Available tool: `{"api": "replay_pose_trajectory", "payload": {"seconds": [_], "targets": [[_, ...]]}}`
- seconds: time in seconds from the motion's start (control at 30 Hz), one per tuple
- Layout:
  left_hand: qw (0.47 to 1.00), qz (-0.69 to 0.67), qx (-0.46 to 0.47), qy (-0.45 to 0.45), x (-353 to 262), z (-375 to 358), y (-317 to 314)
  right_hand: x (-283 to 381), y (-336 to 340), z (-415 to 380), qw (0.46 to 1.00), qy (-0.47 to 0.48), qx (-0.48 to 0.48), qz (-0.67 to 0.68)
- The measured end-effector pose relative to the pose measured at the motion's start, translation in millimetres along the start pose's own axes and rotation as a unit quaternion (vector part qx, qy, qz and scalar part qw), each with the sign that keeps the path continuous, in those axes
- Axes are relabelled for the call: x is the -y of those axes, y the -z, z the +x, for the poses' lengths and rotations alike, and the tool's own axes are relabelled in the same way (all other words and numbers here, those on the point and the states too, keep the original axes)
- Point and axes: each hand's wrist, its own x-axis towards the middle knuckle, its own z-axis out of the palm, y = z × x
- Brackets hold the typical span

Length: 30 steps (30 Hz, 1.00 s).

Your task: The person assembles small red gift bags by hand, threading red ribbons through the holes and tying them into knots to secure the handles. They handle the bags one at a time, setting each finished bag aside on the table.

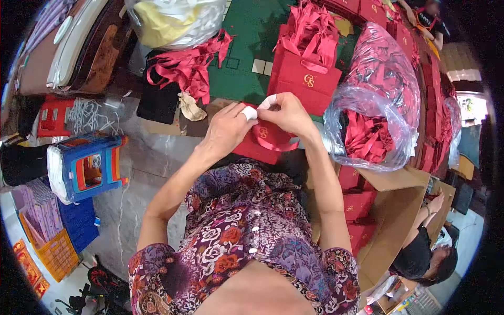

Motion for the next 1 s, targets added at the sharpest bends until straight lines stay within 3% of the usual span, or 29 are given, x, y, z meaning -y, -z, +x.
{"api": "replay_pose_trajectory", "payload": {"seconds": [0.03, 0.1, 0.13, 0.17, 0.27, 0.33, 0.4, 0.5, 0.63, 0.73, 0.83, 0.97, 1.0], "targets": [[1.000, -0.001, -0.001, -0.001, -1, 2, 0, 3, -4, -2, 0.999, -0.006, -0.032, -0.008], [0.991, -0.058, 0.042, 0.113, -6, 3, 4, 0, -8, 0, 0.998, -0.013, -0.064, -0.015], [0.979, -0.087, 0.060, 0.175, -11, 4, 4, -4, -9, 5, 0.991, 0.017, -0.128, 0.033], [0.979, -0.088, 0.061, 0.175, -9, 2, 1, -7, -9, 8, 0.977, 0.047, -0.191, 0.080], [0.972, -0.036, 0.045, 0.229, -1, -2, -12, -8, -3, 3, 0.981, 0.055, -0.173, 0.073], [0.970, -0.037, 0.051, 0.236, 4, 4, -13, -3, 0, -5, 0.982, 0.071, -0.160, 0.071], [0.968, -0.046, 0.043, 0.244, 4, 11, -14, 7, 5, -16, 0.951, 0.083, -0.283, -0.090], [0.966, 0.025, 0.054, 0.251, 10, 11, -21, 14, 5, -22, 0.949, 0.027, -0.254, -0.186], [0.960, 0.042, 0.057, 0.271, 6, 16, -27, -3, -18, -13, 0.917, 0.062, -0.250, -0.304], [0.975, 0.016, -0.007, 0.223, 14, 10, -38, -16, -32, -7, 0.895, 0.064, -0.274, -0.347], [0.979, 0.002, -0.040, 0.199, 11, 14, -38, -24, -34, -7, 0.894, 0.073, -0.291, -0.332], [0.971, 0.004, 0.006, 0.241, 14, 18, -44, -22, -32, -14, 0.910, 0.073, -0.296, -0.281], [0.970, 0.022, 0.006, 0.244, 16, 18, -48, -20, -30, -17, 0.935, 0.060, -0.294, -0.192]]}}
